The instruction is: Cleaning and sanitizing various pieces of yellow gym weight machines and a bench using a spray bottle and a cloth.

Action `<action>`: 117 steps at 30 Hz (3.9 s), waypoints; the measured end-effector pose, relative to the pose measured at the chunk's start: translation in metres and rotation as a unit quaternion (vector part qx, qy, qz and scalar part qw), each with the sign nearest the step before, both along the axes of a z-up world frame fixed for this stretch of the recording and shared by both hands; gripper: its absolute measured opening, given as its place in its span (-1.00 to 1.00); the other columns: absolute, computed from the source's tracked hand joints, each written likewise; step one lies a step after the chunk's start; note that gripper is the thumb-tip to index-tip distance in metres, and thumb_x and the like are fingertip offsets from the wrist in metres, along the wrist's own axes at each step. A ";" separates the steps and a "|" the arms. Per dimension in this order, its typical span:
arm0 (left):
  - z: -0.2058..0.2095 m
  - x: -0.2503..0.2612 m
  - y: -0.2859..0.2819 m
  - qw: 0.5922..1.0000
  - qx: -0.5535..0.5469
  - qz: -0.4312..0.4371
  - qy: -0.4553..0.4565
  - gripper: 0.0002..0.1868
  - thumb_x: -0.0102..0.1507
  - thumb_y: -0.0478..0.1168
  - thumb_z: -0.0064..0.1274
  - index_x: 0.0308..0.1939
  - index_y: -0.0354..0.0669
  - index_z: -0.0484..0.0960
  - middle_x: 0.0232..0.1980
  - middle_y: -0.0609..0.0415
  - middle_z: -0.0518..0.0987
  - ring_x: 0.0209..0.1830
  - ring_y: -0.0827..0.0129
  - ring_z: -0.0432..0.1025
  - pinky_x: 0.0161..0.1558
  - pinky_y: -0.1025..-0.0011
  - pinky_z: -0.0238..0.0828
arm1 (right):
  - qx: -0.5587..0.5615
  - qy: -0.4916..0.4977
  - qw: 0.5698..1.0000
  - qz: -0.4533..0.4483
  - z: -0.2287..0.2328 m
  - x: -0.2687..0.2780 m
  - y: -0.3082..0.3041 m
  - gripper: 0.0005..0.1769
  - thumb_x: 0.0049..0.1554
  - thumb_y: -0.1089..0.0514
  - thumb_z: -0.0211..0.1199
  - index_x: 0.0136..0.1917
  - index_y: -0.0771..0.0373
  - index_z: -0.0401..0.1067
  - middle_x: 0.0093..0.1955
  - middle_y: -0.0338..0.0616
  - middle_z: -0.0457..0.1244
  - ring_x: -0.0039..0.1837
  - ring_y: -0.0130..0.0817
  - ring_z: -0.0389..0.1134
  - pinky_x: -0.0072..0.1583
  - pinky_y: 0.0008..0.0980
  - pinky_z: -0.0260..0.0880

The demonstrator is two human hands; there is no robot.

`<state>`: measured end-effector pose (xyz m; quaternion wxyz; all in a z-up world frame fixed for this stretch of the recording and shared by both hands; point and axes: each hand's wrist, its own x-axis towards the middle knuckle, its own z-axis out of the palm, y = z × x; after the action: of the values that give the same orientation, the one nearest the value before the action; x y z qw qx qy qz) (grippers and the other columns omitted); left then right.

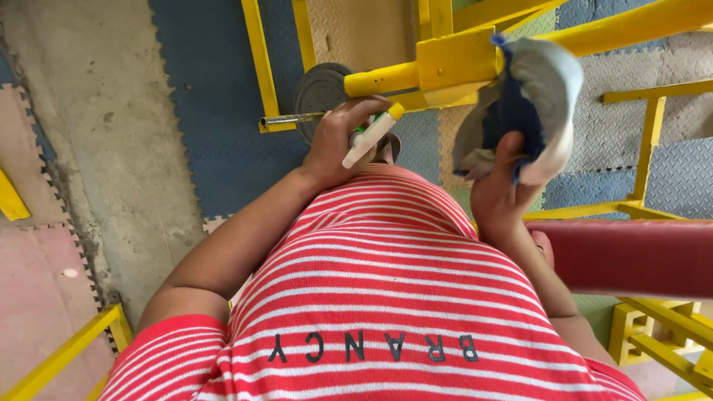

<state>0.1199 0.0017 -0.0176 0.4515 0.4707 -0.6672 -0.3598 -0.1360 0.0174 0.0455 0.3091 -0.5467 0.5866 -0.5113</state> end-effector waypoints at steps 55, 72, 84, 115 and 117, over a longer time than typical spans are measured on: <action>0.010 0.006 0.016 0.999 0.023 0.021 0.043 -0.45 0.20 -0.51 0.13 0.29 -0.20 0.46 0.29 -0.04 0.55 0.12 0.21 0.54 0.13 0.35 0.51 | 0.464 -0.610 0.641 0.023 -0.146 0.008 -0.055 -0.59 0.16 0.17 0.07 0.22 0.40 0.45 0.09 0.12 0.40 0.12 0.01 0.43 0.34 0.16 0.41; 0.022 -0.017 0.014 0.998 0.024 0.055 -0.009 -0.51 0.21 -0.47 0.12 0.22 -0.18 0.52 0.24 -0.04 0.59 -0.02 0.22 0.56 0.03 0.36 0.52 | 0.363 -0.754 0.526 -0.151 -0.175 0.009 -0.135 -0.10 0.15 -0.46 -0.29 0.50 0.11 0.25 0.50 0.02 0.17 0.48 0.10 0.17 0.45 0.36 0.07; 0.023 -0.052 -0.006 0.996 0.043 0.063 -0.053 -0.51 0.16 -0.38 0.13 0.20 -0.18 0.57 0.02 -0.06 0.61 -0.04 0.09 0.54 0.04 0.22 0.49 | 0.417 -0.666 0.616 0.059 -0.071 -0.061 -0.087 -0.49 0.51 -0.02 -0.16 0.59 0.27 0.06 0.56 0.04 0.04 0.52 -0.11 0.11 0.56 0.03 0.14; 0.016 -0.084 0.010 0.986 -0.010 0.163 -0.031 -0.48 0.18 -0.38 0.15 0.25 -0.17 0.50 0.18 -0.07 0.58 -0.06 0.16 0.54 0.03 0.25 0.47 | 0.264 -0.209 0.753 0.566 -0.114 -0.085 -0.207 -0.03 -0.10 0.32 0.64 0.53 0.24 0.30 0.20 -0.30 0.32 0.23 -0.46 0.32 0.26 -0.39 0.38; 0.016 -0.085 0.012 0.985 -0.008 0.168 -0.041 -0.48 0.17 -0.39 0.15 0.24 -0.16 0.51 0.17 -0.07 0.59 -0.07 0.15 0.54 0.02 0.23 0.47 | 0.247 -0.272 0.779 0.508 -0.134 -0.090 -0.196 -0.16 -0.02 0.34 0.60 0.47 0.26 0.33 0.24 -0.27 0.32 0.29 -0.43 0.34 0.33 -0.38 0.41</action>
<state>0.0347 0.0135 -0.0016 0.4816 0.5871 -0.5991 -0.2538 -0.2256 -0.1789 -0.0884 0.7952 -0.5087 0.2209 -0.2450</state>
